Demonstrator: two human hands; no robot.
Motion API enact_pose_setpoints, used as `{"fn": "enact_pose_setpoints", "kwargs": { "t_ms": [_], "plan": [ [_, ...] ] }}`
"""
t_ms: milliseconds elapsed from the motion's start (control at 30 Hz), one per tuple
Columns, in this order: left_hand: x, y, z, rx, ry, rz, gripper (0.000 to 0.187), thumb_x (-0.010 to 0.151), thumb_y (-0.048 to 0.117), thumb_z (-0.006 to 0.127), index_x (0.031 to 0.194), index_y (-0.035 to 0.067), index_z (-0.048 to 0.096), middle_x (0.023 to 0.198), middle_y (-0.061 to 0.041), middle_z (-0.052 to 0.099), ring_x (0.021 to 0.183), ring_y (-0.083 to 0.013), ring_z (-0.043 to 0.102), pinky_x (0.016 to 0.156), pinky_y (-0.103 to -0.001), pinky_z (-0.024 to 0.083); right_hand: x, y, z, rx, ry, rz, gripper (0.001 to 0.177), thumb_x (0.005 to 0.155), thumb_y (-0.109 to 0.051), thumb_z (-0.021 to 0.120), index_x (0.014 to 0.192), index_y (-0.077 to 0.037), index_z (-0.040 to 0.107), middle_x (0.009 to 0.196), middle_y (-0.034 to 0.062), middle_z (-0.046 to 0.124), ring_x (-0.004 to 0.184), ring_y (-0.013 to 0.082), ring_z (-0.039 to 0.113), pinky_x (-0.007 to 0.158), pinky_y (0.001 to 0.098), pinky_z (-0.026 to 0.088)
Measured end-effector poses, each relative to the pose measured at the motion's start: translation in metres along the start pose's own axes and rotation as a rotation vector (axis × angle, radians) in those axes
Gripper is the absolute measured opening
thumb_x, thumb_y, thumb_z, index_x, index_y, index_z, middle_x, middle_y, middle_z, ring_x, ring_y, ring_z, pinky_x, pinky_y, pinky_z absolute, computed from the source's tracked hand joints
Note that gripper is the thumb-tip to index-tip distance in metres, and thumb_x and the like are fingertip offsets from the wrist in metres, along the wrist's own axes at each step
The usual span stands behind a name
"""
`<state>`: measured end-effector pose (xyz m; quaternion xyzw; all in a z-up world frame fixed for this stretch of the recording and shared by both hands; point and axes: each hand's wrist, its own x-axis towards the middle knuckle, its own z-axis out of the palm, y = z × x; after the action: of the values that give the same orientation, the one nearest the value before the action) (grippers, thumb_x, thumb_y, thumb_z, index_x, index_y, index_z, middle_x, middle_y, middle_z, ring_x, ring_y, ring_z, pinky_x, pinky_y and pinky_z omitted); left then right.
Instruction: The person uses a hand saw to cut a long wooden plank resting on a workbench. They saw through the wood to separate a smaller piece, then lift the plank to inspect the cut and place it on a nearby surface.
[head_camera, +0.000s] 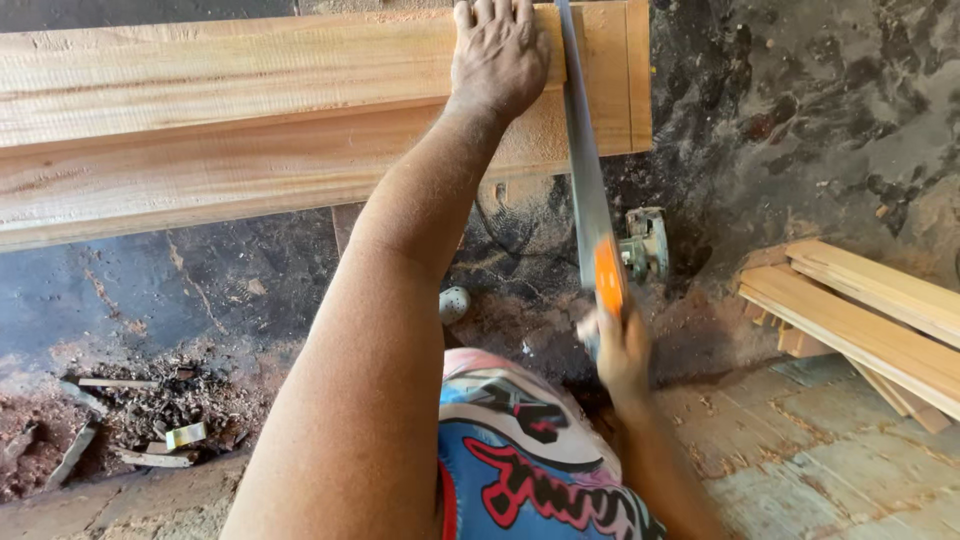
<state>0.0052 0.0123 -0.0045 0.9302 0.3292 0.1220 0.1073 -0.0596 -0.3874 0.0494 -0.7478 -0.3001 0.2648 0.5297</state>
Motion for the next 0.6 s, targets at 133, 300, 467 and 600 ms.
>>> {"fn": "enact_pose_setpoints", "kwargs": {
  "t_ms": [133, 300, 467, 600],
  "plan": [
    [-0.001, 0.006, -0.019, 0.027, -0.221, -0.022, 0.053, 0.103, 0.037, 0.032, 0.140, 0.000, 0.042, 0.130, -0.020, 0.052, 0.124, -0.0335, 0.046, 0.109, -0.054, 0.029, -0.047, -0.017, -0.013, -0.062, 0.068, 0.228, 0.028, 0.106, -0.019, 0.049, 0.119, 0.004, 0.056, 0.074, 0.0068, 0.063, 0.069, 0.0172, 0.064, 0.071, 0.0345, 0.054],
    [0.000, 0.003, -0.043, -0.086, -0.539, -0.024, 0.048, 0.109, 0.028, 0.023, 0.144, 0.002, 0.043, 0.131, -0.016, 0.055, 0.125, -0.0298, 0.051, 0.114, -0.049, 0.032, 0.106, -0.035, 0.022, -0.060, 0.129, 0.074, 0.029, 0.112, -0.022, 0.051, 0.095, 0.001, 0.057, 0.069, 0.0045, 0.063, 0.057, 0.0162, 0.059, 0.060, 0.0340, 0.050],
    [0.005, -0.005, -0.033, -0.171, -0.478, 0.006, 0.055, 0.106, 0.018, 0.022, 0.156, -0.003, 0.030, 0.128, -0.020, 0.054, 0.121, -0.0324, 0.050, 0.114, -0.051, 0.031, 0.224, -0.151, 0.049, 0.192, 0.194, -0.248, 0.026, 0.112, -0.025, 0.050, 0.123, -0.001, 0.054, 0.080, 0.0048, 0.062, 0.069, 0.0165, 0.062, 0.072, 0.0311, 0.057],
    [-0.003, -0.011, -0.033, -0.177, -0.174, 0.074, 0.057, 0.097, 0.024, 0.031, 0.147, -0.002, 0.036, 0.127, -0.019, 0.054, 0.124, -0.0333, 0.047, 0.114, -0.055, 0.025, 0.292, -0.182, 0.080, 0.348, -0.038, -0.268, 0.040, 0.108, -0.028, 0.055, 0.133, 0.003, 0.060, 0.090, 0.0091, 0.066, 0.076, 0.0153, 0.061, 0.073, 0.0255, 0.051]
  ]
}}
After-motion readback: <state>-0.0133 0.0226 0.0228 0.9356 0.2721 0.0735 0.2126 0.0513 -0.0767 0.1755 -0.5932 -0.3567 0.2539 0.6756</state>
